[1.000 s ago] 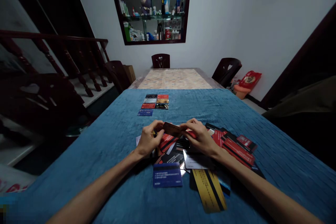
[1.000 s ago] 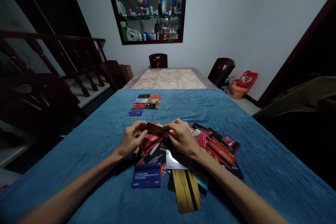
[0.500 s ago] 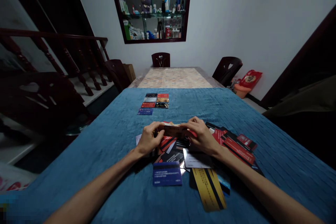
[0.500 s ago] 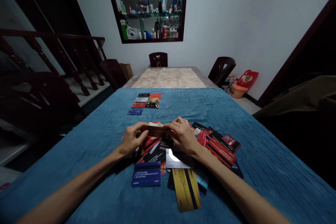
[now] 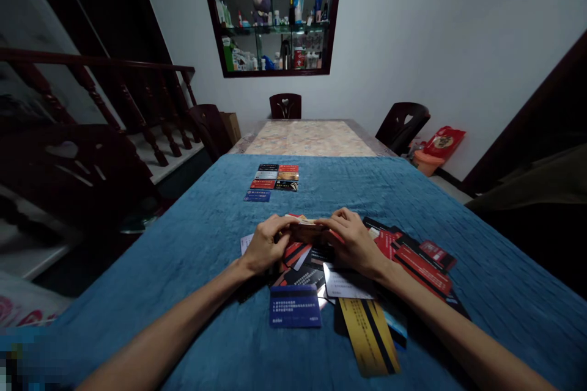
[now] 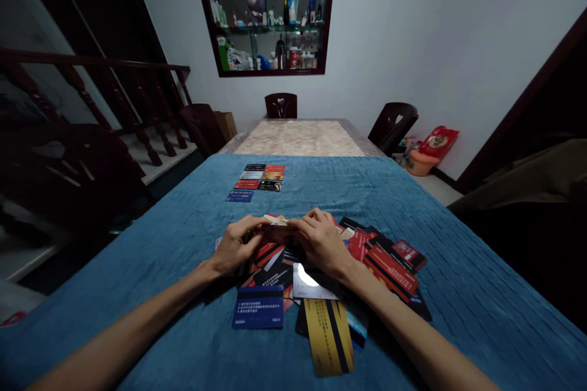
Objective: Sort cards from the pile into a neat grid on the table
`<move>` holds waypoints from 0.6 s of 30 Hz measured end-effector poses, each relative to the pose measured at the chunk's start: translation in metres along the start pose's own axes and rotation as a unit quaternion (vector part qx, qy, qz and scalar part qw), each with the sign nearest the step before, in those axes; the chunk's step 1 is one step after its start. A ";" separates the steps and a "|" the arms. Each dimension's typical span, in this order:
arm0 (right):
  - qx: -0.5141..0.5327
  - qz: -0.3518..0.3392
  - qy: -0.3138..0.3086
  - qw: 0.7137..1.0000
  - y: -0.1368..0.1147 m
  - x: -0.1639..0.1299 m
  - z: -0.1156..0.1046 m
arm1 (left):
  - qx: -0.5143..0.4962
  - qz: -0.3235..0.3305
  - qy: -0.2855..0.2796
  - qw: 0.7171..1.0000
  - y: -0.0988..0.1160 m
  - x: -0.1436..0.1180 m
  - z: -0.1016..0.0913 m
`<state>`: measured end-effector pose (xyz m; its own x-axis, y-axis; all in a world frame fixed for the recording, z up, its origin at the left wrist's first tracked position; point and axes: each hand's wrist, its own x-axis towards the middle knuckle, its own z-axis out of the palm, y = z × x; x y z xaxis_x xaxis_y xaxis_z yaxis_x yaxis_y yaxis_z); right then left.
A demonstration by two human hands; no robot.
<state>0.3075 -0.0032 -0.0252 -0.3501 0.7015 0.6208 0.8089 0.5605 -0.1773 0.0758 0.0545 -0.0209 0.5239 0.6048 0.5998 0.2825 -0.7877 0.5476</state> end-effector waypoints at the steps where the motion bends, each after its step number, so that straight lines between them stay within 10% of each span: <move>1: -0.008 -0.002 0.003 1.000 0.000 0.000 0.001 | -0.002 -0.001 0.001 1.000 0.000 0.000 0.000; 18: -0.144 -0.033 0.012 0.989 -0.010 0.001 0.000 | 0.006 -0.027 0.042 0.999 -0.005 0.003 -0.004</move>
<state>0.2990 -0.0078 -0.0226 -0.3984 0.6555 0.6416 0.8870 0.4534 0.0875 0.0725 0.0604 -0.0199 0.4392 0.6540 0.6159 0.3185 -0.7544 0.5740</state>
